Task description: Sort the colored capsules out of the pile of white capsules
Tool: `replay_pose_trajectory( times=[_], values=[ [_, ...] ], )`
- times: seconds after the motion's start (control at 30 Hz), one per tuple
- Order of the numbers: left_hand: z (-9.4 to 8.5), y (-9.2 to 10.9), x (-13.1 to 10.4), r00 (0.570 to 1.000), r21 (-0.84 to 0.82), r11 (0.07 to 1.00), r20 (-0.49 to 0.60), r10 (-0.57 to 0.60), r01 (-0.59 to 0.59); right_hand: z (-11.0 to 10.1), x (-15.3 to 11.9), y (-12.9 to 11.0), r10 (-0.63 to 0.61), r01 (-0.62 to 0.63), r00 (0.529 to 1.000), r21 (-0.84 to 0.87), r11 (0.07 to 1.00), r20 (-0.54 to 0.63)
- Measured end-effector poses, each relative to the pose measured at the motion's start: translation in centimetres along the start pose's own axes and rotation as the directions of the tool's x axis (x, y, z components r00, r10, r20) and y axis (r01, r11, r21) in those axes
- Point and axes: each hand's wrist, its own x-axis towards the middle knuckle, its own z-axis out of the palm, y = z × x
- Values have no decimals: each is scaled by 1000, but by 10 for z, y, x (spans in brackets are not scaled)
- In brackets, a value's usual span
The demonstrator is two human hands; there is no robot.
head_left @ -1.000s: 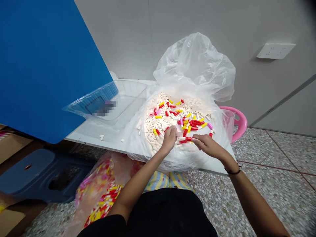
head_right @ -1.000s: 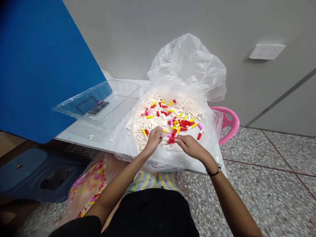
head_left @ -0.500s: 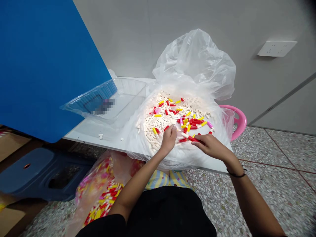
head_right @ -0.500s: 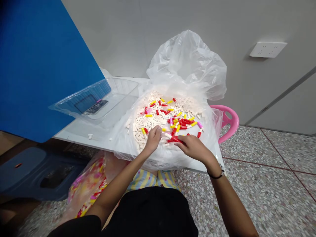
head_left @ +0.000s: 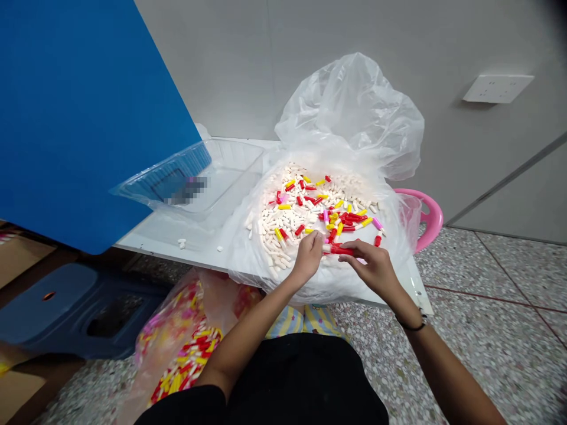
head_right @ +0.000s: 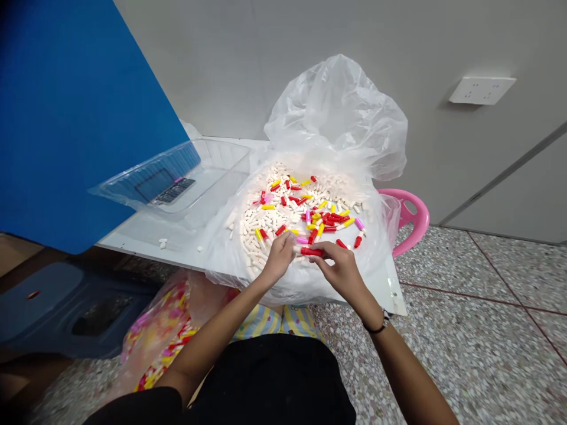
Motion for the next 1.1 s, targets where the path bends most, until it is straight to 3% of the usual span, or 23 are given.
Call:
replay_pose_trajectory(
  times=[0.07,0.13,0.23,0.3,0.4,0.47,0.5,0.57,0.67,0.73,0.8,0.87,0.97,1.03,1.1],
  values=[
    [0,6,-10,998,44,997,-30,58,-56,2,-2,-2,154,-157,988,162,974,29],
    [-3,12,-20,984,126,977,-23,175,-170,3,-3,-3,319,-357,933,320,877,168],
    [-9,14,-28,954,196,933,56,296,-301,2,-4,-4,396,-512,851,381,770,345],
    [-11,11,-27,972,172,956,46,231,-236,3,-8,-4,360,-445,890,359,820,281],
    [-11,7,-19,998,60,996,5,63,-64,6,-15,-6,138,-138,990,149,979,12],
    [-11,9,-17,999,29,999,20,42,-42,6,-20,-7,-2,1,998,-3,1000,-63],
    [-12,10,-18,998,45,997,29,62,-64,6,-21,-8,-9,9,999,-13,1000,-47],
    [-15,14,-21,989,116,982,40,143,-147,4,-22,-10,88,-94,994,99,991,61],
    [-20,12,-28,953,222,927,111,283,-301,3,-22,-10,267,-347,926,318,882,268],
    [-23,5,-29,921,249,891,190,340,-381,6,-21,-5,324,-443,884,383,811,337],
    [-23,-5,-25,910,275,874,236,342,-400,9,-19,6,348,-475,866,375,796,358],
    [-21,-15,-16,927,334,872,238,290,-358,11,-13,22,356,-447,878,283,848,320],
    [-20,-27,6,966,434,867,188,180,-246,5,1,51,289,-286,955,-54,957,62],
    [-23,-33,24,984,488,855,124,132,-176,-4,12,68,184,-205,979,-392,897,-90],
    [-29,-39,43,991,574,807,69,117,-136,-14,21,82,164,-184,982,-658,730,-93]
  ],
)
